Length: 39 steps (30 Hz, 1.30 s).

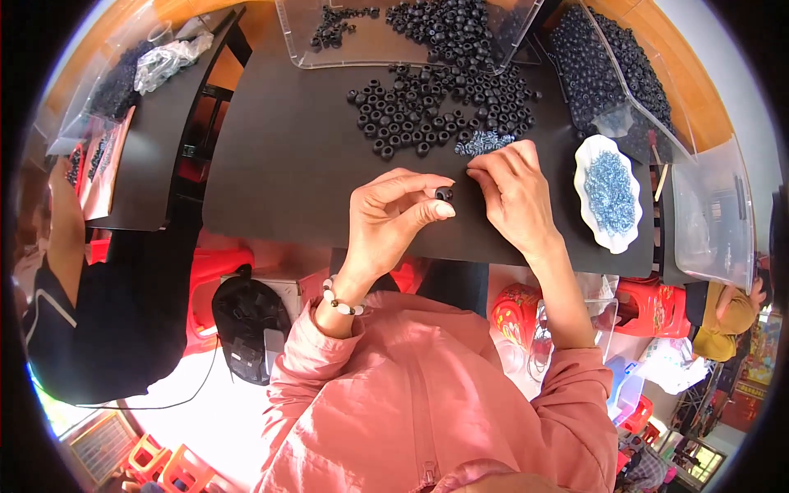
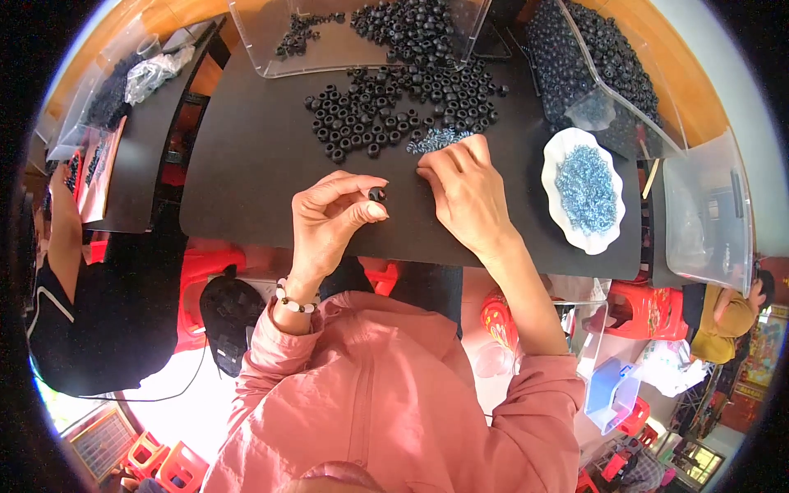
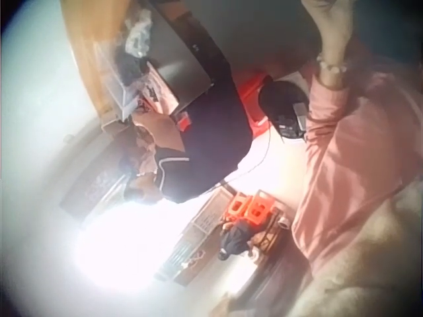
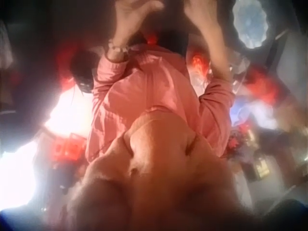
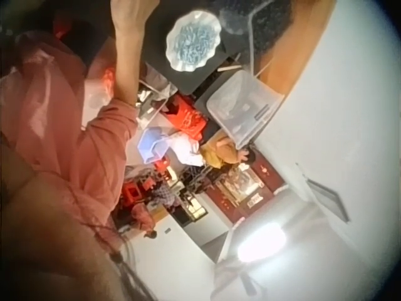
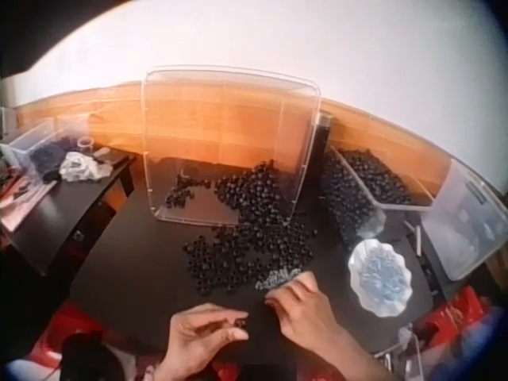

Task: The person assembles small black plastic rings with blue spacers by hand at a work table.

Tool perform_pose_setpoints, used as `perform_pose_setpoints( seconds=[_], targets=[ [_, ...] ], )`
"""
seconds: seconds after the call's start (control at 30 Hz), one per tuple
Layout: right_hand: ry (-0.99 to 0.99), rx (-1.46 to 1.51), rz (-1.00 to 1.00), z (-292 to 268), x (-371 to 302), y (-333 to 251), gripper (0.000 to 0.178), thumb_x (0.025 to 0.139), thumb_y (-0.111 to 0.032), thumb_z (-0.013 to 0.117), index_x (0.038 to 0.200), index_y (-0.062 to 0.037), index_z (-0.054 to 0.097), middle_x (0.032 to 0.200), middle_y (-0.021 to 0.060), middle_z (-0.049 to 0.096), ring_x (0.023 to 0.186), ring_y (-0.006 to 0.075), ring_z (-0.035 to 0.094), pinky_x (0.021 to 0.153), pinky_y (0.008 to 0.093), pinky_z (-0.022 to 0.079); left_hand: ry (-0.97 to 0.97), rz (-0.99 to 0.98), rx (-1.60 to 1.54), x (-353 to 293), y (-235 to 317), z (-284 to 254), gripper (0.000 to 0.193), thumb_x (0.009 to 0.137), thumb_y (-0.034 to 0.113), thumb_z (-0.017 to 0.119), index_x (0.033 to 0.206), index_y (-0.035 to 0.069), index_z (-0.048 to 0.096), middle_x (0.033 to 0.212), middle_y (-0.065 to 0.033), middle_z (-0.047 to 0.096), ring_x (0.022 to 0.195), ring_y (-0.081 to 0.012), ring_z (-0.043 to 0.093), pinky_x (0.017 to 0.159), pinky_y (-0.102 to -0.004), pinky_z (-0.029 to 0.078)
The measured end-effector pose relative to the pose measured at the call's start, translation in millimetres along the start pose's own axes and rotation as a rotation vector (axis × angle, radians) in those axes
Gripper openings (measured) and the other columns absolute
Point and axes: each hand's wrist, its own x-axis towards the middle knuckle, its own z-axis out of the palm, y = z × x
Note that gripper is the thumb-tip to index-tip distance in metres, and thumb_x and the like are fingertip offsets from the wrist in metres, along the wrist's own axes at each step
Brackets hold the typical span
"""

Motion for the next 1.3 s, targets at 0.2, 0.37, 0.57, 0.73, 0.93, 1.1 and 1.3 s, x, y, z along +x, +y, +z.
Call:
perform_pose_setpoints(
  seconds=[0.2, 0.37, 0.57, 0.73, 0.93, 1.1, 1.3],
  targets=[
    [-0.016, 0.482, 0.169, -10, -1, -10, 0.008, 0.084, -0.006, 0.063, 0.091, -0.002, 0.061, 0.084, 0.0046, 0.058, 0.084, 0.0158, 0.053, 0.073, 0.026, 0.043, 0.002, -0.032, -0.054, -2, -3, 1, 0.025, 0.075, 0.002, 0.074, 0.1, 0.001, 0.069, 0.081, -0.0007, 0.058, 0.074, -0.0074, 0.06, 0.066, -0.0207, 0.051],
    [-0.069, 1.174, 0.326, -10, -3, -30, 0.008, 0.09, -0.01, 0.06, 0.091, -0.0018, 0.062, 0.092, 0.0036, 0.055, 0.082, 0.0097, 0.053, 0.076, 0.0235, 0.042, -0.003, -0.061, -0.128, -4, -6, 1, 0.024, 0.078, 0.001, 0.071, 0.101, -0.001, 0.067, 0.082, -0.0046, 0.065, 0.073, -0.0093, 0.063, 0.065, -0.0215, 0.052],
    [-0.079, 1.16, 0.365, -1, -5, -32, 0.008, 0.088, -0.009, 0.062, 0.091, -0.0022, 0.062, 0.093, 0.0033, 0.054, 0.084, 0.009, 0.05, 0.076, 0.0232, 0.042, -0.03, -0.058, -0.147, -5, -4, 0, 0.021, 0.082, 0.0, 0.067, 0.102, -0.003, 0.065, 0.082, -0.0076, 0.068, 0.072, -0.0117, 0.065, 0.063, -0.0221, 0.052],
    [-0.073, 1.07, 0.339, -2, -4, -32, 0.008, 0.086, -0.008, 0.064, 0.091, -0.0024, 0.062, 0.091, 0.0024, 0.055, 0.077, 0.0083, 0.05, 0.074, 0.0234, 0.042, -0.049, -0.072, -0.16, -4, -4, -1, 0.02, 0.083, 0.0, 0.066, 0.102, -0.003, 0.065, 0.082, -0.0076, 0.068, 0.073, -0.0125, 0.066, 0.063, -0.0225, 0.052],
    [-0.178, 1.06, 0.405, -16, 7, -20, 0.011, 0.088, -0.01, 0.062, 0.092, 0.0005, 0.06, 0.088, 0.0008, 0.061, 0.081, 0.0071, 0.057, 0.073, 0.0225, 0.046, -0.063, -0.057, -0.123, -3, -2, -1, 0.02, 0.083, 0.0, 0.066, 0.103, -0.002, 0.065, 0.084, -0.0074, 0.068, 0.073, -0.0122, 0.065, 0.063, -0.0221, 0.052],
    [-0.091, 0.465, 0.447, -38, 26, 39, 0.01, 0.089, -0.01, 0.058, 0.091, -0.0002, 0.062, 0.076, 0.0067, 0.065, 0.072, 0.0126, 0.062, 0.067, 0.0249, 0.047, -0.002, -0.095, -0.129, -1, 0, 2, 0.02, 0.083, 0.002, 0.067, 0.102, -0.002, 0.065, 0.083, -0.0063, 0.066, 0.071, -0.0108, 0.063, 0.064, -0.0222, 0.052],
    [-0.13, 0.058, 0.364, -37, 28, 82, 0.009, 0.084, -0.005, 0.059, 0.091, -0.0024, 0.063, 0.079, 0.012, 0.066, 0.072, 0.0228, 0.063, 0.066, 0.0309, 0.047, -0.025, -0.088, -0.058, -4, 1, 2, 0.018, 0.082, 0.006, 0.069, 0.099, -0.001, 0.066, 0.082, -0.0027, 0.061, 0.07, -0.0098, 0.062, 0.064, -0.0215, 0.051]
  ],
)
